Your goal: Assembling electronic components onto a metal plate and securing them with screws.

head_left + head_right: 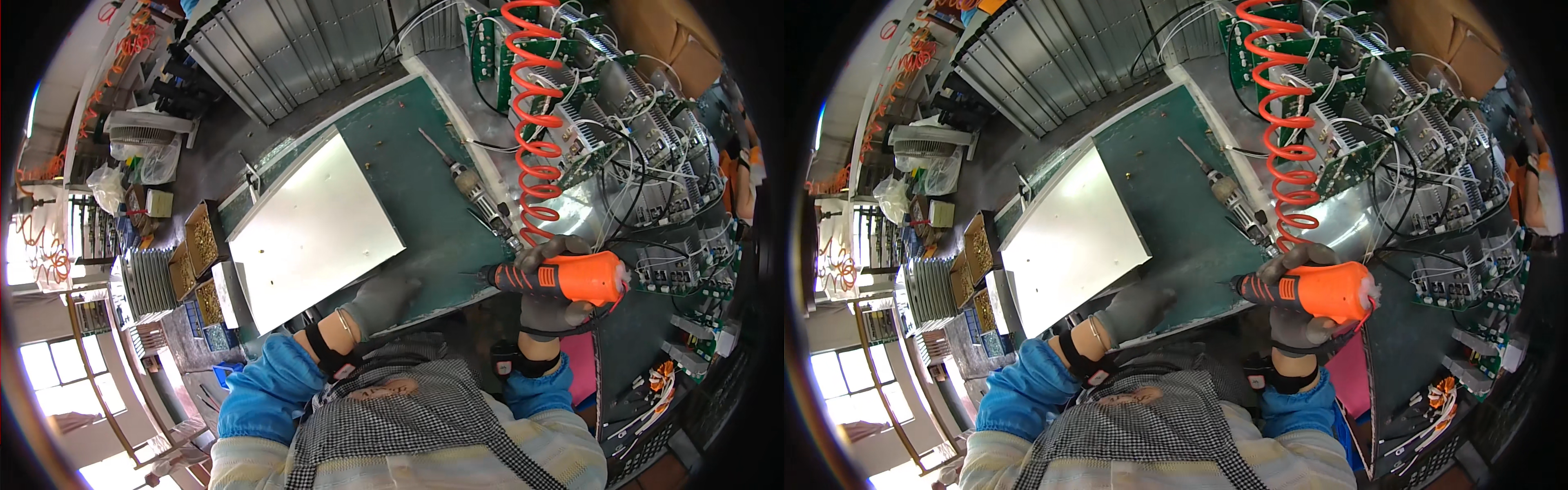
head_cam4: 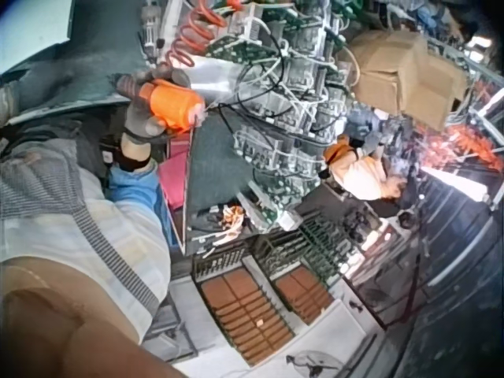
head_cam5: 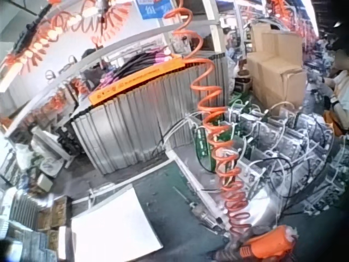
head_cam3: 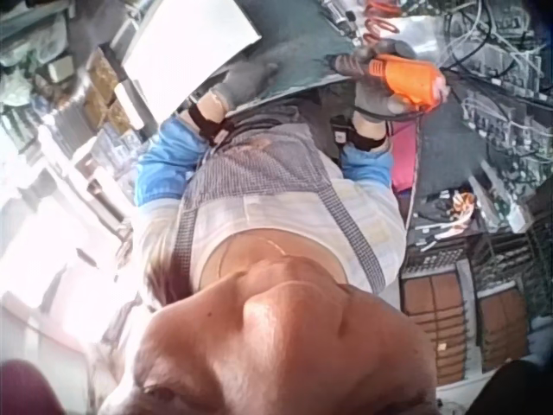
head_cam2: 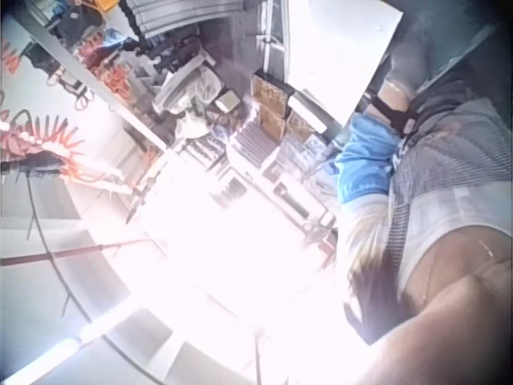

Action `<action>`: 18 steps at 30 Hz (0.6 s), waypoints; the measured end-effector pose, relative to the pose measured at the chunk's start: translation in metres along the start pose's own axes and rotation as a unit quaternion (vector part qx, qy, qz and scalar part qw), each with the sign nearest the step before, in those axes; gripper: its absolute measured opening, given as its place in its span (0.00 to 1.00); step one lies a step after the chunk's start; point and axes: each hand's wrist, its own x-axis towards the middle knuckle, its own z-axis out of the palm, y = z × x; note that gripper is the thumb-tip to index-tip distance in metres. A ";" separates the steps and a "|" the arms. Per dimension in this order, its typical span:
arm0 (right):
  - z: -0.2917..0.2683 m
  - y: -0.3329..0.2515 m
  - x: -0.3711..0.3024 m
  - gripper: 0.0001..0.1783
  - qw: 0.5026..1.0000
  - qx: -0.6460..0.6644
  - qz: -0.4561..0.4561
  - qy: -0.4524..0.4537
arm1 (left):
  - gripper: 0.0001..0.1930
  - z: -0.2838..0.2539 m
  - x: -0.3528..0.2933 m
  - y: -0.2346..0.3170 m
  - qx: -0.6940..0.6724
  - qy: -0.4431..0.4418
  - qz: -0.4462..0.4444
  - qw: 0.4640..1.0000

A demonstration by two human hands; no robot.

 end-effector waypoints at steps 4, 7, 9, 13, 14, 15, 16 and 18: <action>-0.005 -0.008 0.003 0.49 1.000 0.001 -0.010 0.019 | 0.15 0.012 -0.020 -0.021 -0.071 0.015 -0.015 0.997; -0.005 -0.020 0.004 0.47 0.999 -0.005 -0.023 0.022 | 0.16 0.016 -0.037 -0.036 -0.021 0.043 0.010 0.999; -0.002 -0.025 0.005 0.46 0.999 -0.008 -0.021 0.024 | 0.16 0.015 -0.049 -0.041 -0.021 0.038 -0.022 0.999; 0.012 -0.021 0.011 0.46 0.997 0.073 -0.004 -0.016 | 0.16 0.006 -0.055 -0.036 -0.188 0.102 -0.002 0.977; 0.017 -0.020 0.012 0.46 0.997 0.078 0.007 -0.012 | 0.16 0.004 -0.051 -0.032 -0.211 0.117 -0.011 0.970; 0.021 -0.020 0.014 0.46 0.996 0.082 0.019 -0.007 | 0.17 0.003 -0.046 -0.028 -0.233 0.143 -0.006 0.962; 0.025 -0.021 0.016 0.46 0.997 0.075 0.021 -0.016 | 0.17 0.003 -0.042 -0.024 -0.230 0.143 -0.023 0.962; 0.031 -0.022 0.022 0.46 0.997 0.065 0.017 -0.037 | 0.19 0.003 -0.034 -0.020 -0.206 0.179 -0.016 0.962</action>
